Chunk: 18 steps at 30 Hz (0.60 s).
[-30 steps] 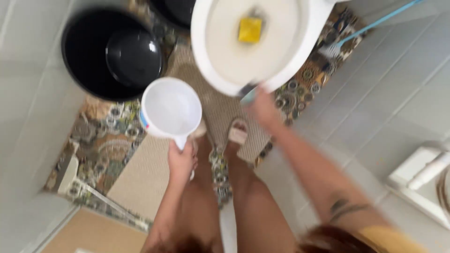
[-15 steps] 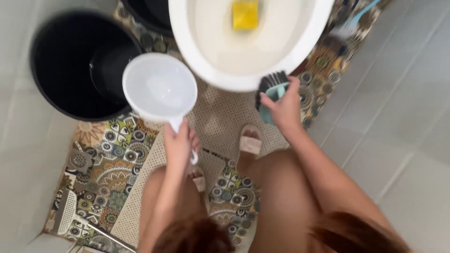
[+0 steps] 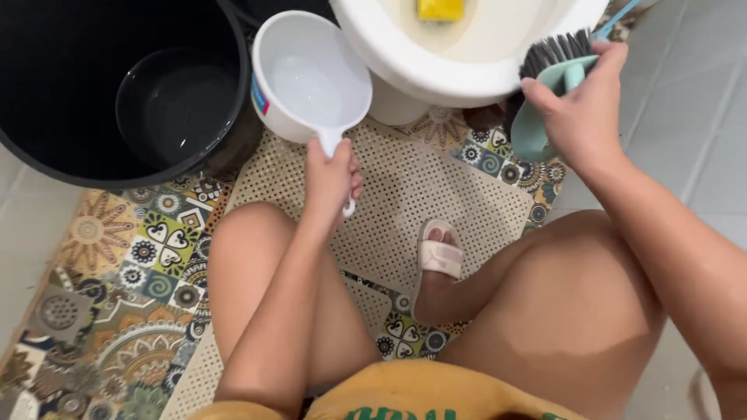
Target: Cleaning the exterior and interior of a toilet bowl with a sponge and brush.
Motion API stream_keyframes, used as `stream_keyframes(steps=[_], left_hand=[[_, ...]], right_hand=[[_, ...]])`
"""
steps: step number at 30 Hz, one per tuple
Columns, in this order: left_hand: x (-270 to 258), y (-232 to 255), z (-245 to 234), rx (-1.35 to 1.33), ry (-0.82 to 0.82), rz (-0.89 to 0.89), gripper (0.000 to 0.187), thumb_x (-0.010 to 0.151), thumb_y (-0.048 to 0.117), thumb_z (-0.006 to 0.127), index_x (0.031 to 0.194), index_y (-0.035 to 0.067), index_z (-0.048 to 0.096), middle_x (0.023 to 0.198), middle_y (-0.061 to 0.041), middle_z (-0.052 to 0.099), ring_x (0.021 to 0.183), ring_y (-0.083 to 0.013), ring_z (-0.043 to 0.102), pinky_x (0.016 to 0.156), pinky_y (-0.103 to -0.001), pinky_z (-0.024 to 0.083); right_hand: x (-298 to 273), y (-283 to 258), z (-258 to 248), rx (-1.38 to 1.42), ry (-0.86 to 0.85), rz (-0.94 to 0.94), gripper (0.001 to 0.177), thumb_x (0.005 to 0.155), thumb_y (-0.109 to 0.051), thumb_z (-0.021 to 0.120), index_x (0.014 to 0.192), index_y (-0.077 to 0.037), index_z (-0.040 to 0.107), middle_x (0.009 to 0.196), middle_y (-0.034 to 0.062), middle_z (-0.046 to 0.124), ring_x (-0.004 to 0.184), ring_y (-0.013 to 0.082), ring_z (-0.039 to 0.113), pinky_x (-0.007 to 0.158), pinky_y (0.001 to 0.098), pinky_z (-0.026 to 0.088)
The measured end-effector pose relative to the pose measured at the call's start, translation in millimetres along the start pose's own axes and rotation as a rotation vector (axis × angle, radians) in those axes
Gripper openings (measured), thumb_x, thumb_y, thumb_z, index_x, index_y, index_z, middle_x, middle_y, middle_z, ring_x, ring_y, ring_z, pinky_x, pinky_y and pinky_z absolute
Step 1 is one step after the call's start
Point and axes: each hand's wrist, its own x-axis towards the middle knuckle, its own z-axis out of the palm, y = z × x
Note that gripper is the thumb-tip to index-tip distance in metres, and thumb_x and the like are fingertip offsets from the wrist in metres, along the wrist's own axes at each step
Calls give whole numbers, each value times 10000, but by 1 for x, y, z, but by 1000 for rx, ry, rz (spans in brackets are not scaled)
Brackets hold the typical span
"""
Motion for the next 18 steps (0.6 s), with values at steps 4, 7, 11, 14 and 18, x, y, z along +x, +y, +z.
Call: stream_keyframes(steps=[4, 7, 11, 14, 18], left_hand=[[4, -6, -6, -55, -56, 40, 192, 1005, 156, 554, 1027, 92, 375, 682, -29, 489, 459, -107, 434, 350, -289, 345], [2, -4, -10, -85, -77, 53, 174, 995, 156, 548, 1033, 98, 388, 664, -28, 487, 442, -110, 433, 341, -294, 349], [10, -4, -7, -92, -85, 30, 154, 968, 151, 539, 1045, 111, 411, 624, -23, 470, 408, -116, 423, 323, -300, 338], [13, -9, -13, -81, -105, 55, 148, 983, 151, 545, 1028, 85, 421, 618, -20, 465, 408, -117, 427, 324, -302, 343], [16, -7, -23, -54, -155, 94, 159, 998, 161, 548, 1015, 76, 415, 618, -22, 466, 411, -118, 435, 324, -304, 347]], right_hand=[[5, 7, 11, 37, 145, 90, 712, 986, -247, 881, 1358, 55, 355, 1236, 185, 615, 1116, 253, 634, 949, 397, 561], [-5, 14, 43, 91, 344, 154, 716, 951, -269, 892, 1338, 34, 372, 1249, 198, 586, 1148, 268, 599, 1013, 409, 507], [-52, -91, 123, 266, 470, 102, 777, 848, -262, 901, 1299, 40, 346, 1237, 234, 531, 1160, 323, 547, 1036, 427, 456], [-58, -118, 164, 173, 371, -41, 811, 888, -267, 912, 1383, 62, 360, 1292, 243, 531, 1230, 351, 537, 1100, 454, 405], [-50, -89, 129, 139, 474, -54, 781, 864, -261, 918, 1358, 51, 398, 1288, 245, 532, 1216, 358, 558, 1100, 447, 428]])
